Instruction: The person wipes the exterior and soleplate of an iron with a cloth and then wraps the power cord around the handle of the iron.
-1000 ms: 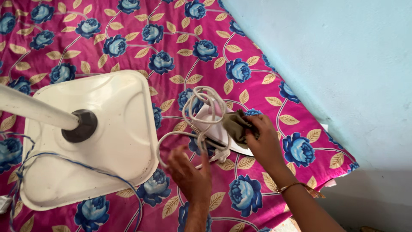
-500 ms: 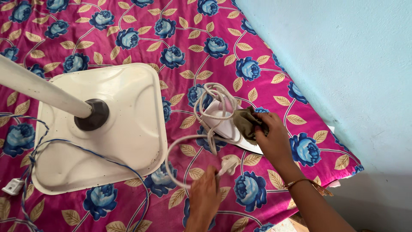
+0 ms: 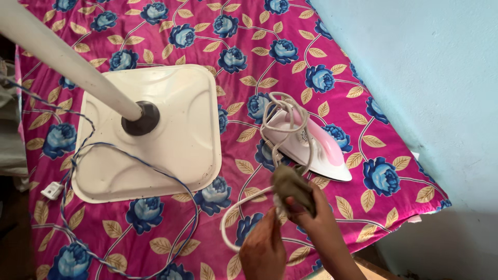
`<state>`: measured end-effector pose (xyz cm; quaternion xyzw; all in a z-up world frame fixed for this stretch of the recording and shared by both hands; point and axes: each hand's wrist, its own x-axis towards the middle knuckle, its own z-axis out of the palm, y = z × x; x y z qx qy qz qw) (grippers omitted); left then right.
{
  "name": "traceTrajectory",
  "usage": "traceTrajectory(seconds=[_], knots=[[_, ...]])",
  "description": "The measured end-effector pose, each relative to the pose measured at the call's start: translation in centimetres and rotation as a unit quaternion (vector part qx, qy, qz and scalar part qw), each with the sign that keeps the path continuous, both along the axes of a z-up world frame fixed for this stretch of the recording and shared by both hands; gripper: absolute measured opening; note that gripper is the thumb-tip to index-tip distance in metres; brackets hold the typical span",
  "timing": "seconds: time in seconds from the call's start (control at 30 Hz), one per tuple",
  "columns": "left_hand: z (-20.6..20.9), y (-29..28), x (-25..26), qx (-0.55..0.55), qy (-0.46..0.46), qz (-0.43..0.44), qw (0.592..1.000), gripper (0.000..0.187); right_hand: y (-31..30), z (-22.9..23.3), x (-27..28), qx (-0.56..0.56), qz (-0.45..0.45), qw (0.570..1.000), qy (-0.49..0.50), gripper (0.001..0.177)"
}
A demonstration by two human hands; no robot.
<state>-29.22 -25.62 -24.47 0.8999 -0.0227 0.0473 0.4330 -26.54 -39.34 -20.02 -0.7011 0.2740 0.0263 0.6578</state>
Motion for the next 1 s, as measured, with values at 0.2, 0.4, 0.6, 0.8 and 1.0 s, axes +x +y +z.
traceTrajectory(seconds=[0.2, 0.4, 0.6, 0.8, 1.0], knots=[[4.0, -1.2, 1.9, 0.035, -0.038, -0.095, 0.994, 0.037, -0.3, 0.9, 2.5, -0.111, 0.013, 0.993, -0.031, 0.048], [4.9, -1.3, 1.3, 0.045, 0.006, -0.106, 0.993, 0.034, 0.1, 0.3, 3.6, -0.008, -0.045, 0.997, -0.067, 0.046], [4.7, -0.9, 1.7, 0.036, -0.049, -0.065, 0.996, 0.035, -0.2, 1.6, 2.8, -0.015, 0.082, 0.99, -0.118, 0.052], [5.2, -2.3, 1.0, 0.066, -0.036, -0.086, 0.993, 0.04, -0.6, 1.6, 3.1, -0.183, 0.039, 0.982, -0.006, 0.047], [7.1, -2.2, 2.5, 0.026, 0.057, -0.003, 0.998, 0.03, -2.2, 1.1, 2.8, 0.098, 0.05, 0.991, -0.079, 0.045]])
